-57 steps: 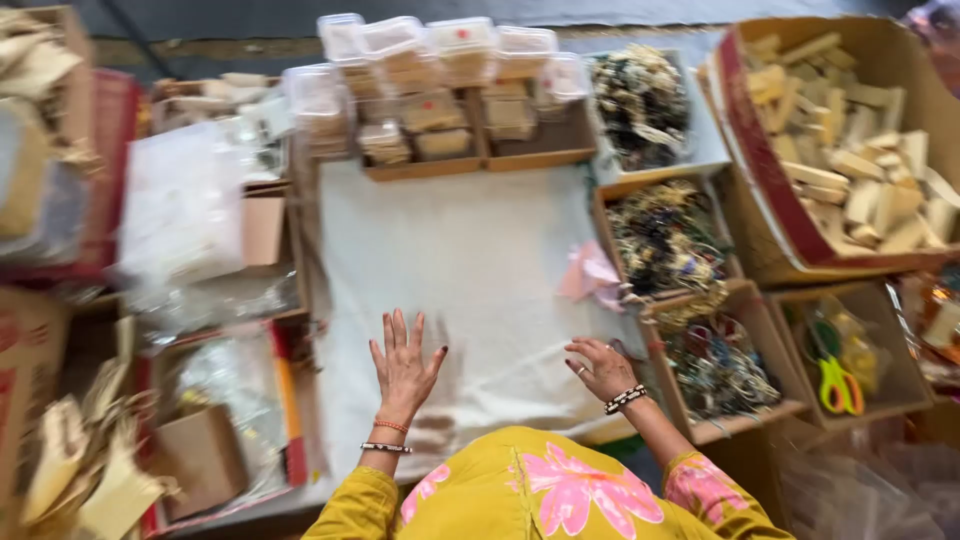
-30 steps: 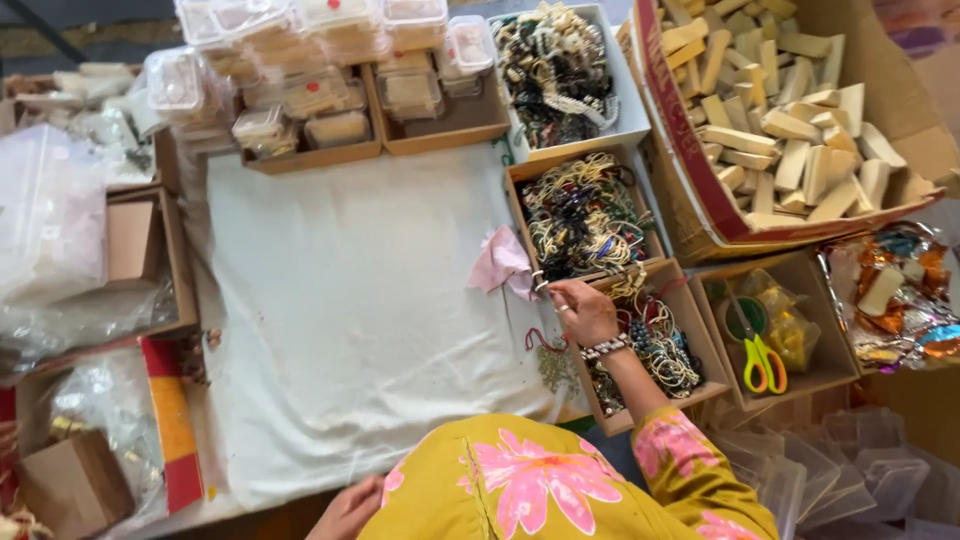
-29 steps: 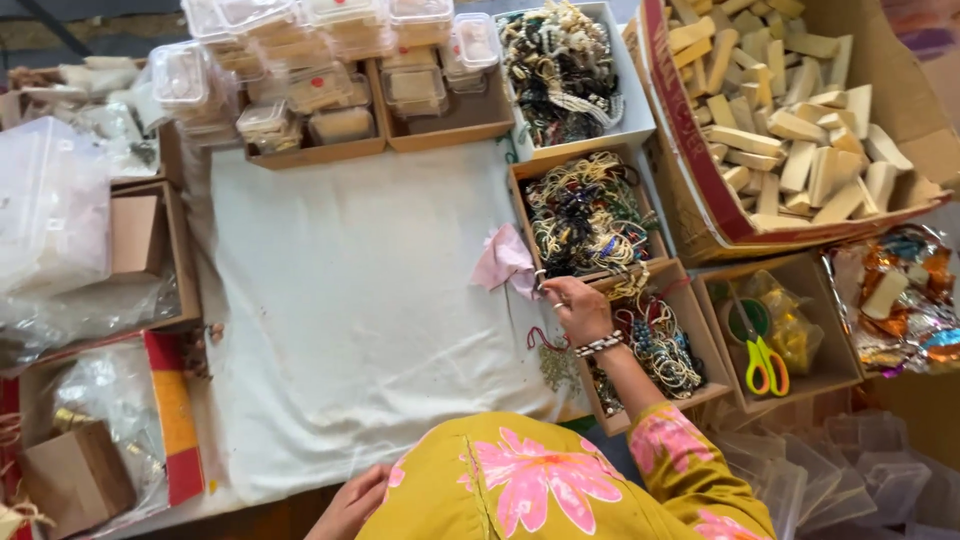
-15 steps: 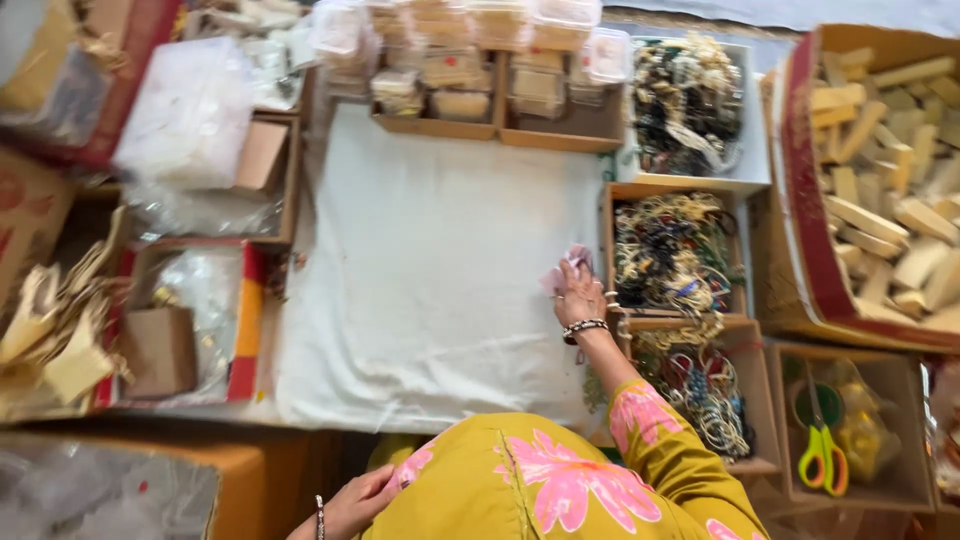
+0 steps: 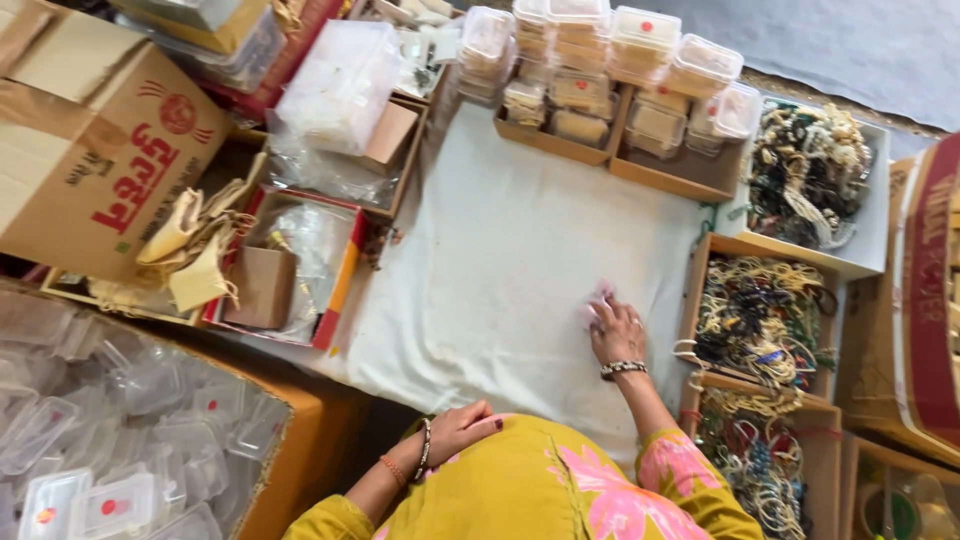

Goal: The recorder is sorting and packing necklaces and various beads into small plastic containers and bags.

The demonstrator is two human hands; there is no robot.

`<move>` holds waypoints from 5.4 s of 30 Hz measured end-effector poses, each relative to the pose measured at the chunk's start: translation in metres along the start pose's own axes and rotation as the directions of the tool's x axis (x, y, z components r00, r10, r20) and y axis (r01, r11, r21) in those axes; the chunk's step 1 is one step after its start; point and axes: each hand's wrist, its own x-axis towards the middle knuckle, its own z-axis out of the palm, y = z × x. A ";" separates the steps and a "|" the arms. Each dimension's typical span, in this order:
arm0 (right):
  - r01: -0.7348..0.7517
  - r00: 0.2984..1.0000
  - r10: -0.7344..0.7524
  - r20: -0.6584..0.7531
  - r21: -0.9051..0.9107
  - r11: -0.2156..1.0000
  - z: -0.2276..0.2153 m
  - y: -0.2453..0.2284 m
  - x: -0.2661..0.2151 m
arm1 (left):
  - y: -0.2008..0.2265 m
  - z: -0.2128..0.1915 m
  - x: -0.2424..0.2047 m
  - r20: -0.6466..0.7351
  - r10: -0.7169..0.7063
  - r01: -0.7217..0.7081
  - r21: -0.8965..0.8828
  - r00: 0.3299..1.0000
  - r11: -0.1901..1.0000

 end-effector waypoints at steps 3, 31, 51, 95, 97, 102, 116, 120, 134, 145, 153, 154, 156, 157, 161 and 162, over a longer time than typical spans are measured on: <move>0.033 0.998 -0.041 -0.041 -0.181 0.983 0.010 -0.002 -0.018 | 0.002 -0.027 -0.042 0.044 -0.104 0.105 -0.026 0.994 0.994; -0.114 0.993 0.106 -0.043 -0.302 0.946 0.044 0.004 -0.036 | -0.050 -0.182 -0.003 -0.264 0.138 -0.094 0.173 0.955 0.980; -0.158 0.977 0.102 -0.185 -0.319 0.934 0.034 -0.022 -0.044 | -0.030 -0.179 0.169 -0.458 0.478 0.077 0.777 0.749 0.625; -0.235 0.958 0.209 -0.197 -0.115 0.965 0.017 -0.042 0.000 | 0.125 -0.274 0.455 -0.827 0.436 0.195 0.522 0.356 0.831; -0.231 0.958 0.208 -0.196 -0.102 0.967 0.016 -0.045 -0.001 | 0.125 -0.285 0.433 -0.833 0.376 0.147 0.465 0.405 0.873; -0.227 0.958 0.205 -0.201 -0.092 0.970 0.014 -0.045 0.001 | 0.116 -0.311 0.409 -0.838 0.457 0.051 0.492 0.297 0.869; -0.231 0.955 0.208 -0.213 -0.090 0.969 0.011 -0.045 0.004 | 0.158 -0.299 0.527 -0.550 0.657 -0.388 0.533 0.516 0.752; -0.241 0.956 0.219 -0.197 -0.096 0.966 0.015 -0.044 0.004 | 0.180 -0.291 0.504 -0.503 0.736 -0.297 0.693 0.454 0.657; -0.231 0.958 0.217 -0.186 -0.059 0.971 0.011 -0.044 0.002 | 0.124 -0.319 0.560 -0.575 0.561 -0.611 0.128 0.596 0.781; -0.257 0.953 0.249 -0.171 -0.022 0.966 0.009 -0.045 0.003 | 0.123 -0.275 0.580 -0.636 -0.212 -0.409 -0.680 0.742 0.608; -0.230 0.950 0.223 -0.218 -0.006 0.973 0.013 -0.043 0.001 | 0.154 -0.261 0.537 -0.601 -0.175 -0.357 -0.656 0.779 0.665; -0.249 0.945 0.241 -0.219 -0.007 0.969 0.012 -0.043 0.000 | 0.152 -0.244 0.512 -0.588 -0.171 -0.346 -0.658 0.790 0.669; -0.237 0.952 0.236 -0.196 0.016 0.971 0.012 -0.043 0.001 | 0.150 -0.215 0.460 -0.759 0.293 -0.477 -0.026 0.581 0.878; -0.253 0.947 0.251 -0.200 0.017 0.967 0.011 -0.044 0.000 | 0.127 -0.197 0.444 -0.748 0.300 -0.479 -0.026 0.591 0.877; -0.242 0.946 0.239 -0.220 0.013 0.970 0.012 -0.042 0.000 | 0.031 -0.138 0.367 -0.385 0.491 -0.118 0.682 0.782 0.722; -0.227 0.947 0.221 -0.234 -0.001 0.974 0.014 -0.043 -0.003 | 0.003 -0.126 0.342 -0.270 0.406 -0.003 0.829 0.873 0.559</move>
